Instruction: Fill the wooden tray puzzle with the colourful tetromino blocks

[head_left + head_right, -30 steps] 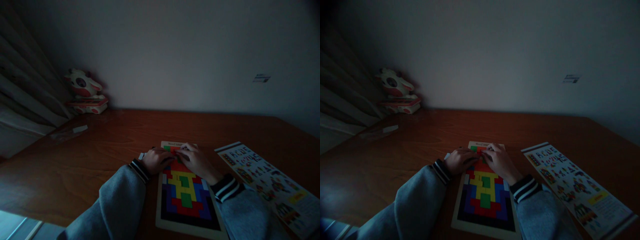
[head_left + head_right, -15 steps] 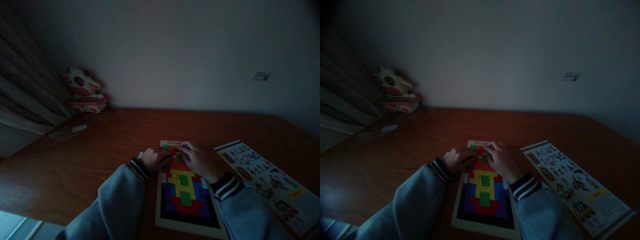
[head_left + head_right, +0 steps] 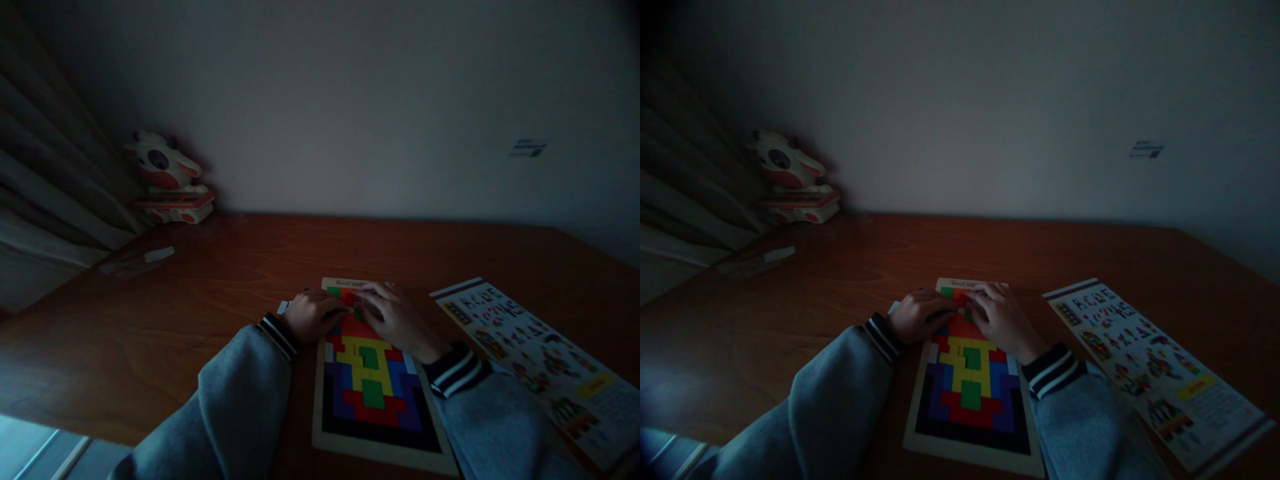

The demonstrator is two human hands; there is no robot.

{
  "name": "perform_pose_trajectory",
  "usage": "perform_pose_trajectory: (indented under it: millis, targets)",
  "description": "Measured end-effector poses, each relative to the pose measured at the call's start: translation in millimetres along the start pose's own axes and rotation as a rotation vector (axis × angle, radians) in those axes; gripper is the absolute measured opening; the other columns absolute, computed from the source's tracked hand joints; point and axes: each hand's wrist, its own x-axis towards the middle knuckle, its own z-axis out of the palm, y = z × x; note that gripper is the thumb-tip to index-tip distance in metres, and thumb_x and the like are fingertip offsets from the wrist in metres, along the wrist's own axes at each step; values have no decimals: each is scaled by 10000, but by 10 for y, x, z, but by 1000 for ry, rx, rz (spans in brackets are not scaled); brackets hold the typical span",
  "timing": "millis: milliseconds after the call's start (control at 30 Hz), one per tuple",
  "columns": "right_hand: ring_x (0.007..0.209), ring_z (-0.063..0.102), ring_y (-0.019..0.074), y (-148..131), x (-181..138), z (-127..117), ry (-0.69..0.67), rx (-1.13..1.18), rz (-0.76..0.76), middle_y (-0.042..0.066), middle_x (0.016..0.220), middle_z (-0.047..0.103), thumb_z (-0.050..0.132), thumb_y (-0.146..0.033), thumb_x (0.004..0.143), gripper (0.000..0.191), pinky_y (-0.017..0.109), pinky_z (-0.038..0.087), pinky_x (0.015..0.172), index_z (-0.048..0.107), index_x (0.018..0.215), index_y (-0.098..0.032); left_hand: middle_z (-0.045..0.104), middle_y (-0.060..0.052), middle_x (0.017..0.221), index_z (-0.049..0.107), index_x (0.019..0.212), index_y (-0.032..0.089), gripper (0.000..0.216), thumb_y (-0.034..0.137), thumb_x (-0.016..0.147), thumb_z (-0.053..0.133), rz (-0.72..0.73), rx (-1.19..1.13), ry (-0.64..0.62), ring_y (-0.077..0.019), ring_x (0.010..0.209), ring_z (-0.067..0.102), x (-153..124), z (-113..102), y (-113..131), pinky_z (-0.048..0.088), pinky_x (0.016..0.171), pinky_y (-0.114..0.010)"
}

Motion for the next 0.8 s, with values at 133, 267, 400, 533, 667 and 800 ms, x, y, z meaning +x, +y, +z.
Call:
perform_pose_trajectory:
  millis: [133,267,400,533,667,800]
  targets:
    - [1093,607,256,4,4,11,15,18,7,73,1178,685,538,-225,938,301,476,475,967,651,1215,-259,747,-70,1020,705,1063,202,204,286,972,543,23,12,11,-199,966,695,12,-13,13,554,880,-337]
    - [999,647,255,-5,7,30,86,73,118,84,1045,714,554,-254,923,206,464,510,903,714,1052,-241,747,-74,923,717,999,195,199,296,964,549,-20,74,108,-200,886,695,17,-19,9,556,848,-342]
    - [887,690,250,-34,9,-5,108,253,315,85,937,737,552,-383,926,258,417,550,797,760,891,-236,727,-71,821,718,961,190,210,331,949,564,-119,140,170,-195,783,687,11,-12,6,557,779,-330]
    - [803,707,231,-36,12,-137,-12,595,559,64,899,771,577,-483,903,299,334,546,635,773,897,-257,724,-67,818,703,965,196,209,343,949,554,-208,72,205,-187,754,683,28,-43,72,545,718,-300]
    - [715,685,169,-12,25,-278,-92,1177,838,113,1026,762,612,-424,890,292,246,497,493,727,1034,-197,743,-45,825,612,968,192,219,375,983,492,-507,-208,270,-149,649,668,51,-119,143,493,565,-231]
    - [716,694,132,-23,42,-342,-155,1462,978,132,1073,751,604,-368,915,254,213,554,561,690,1046,-169,760,-67,846,525,939,187,248,427,983,479,-664,-543,216,-114,496,611,33,-115,85,454,458,-210]
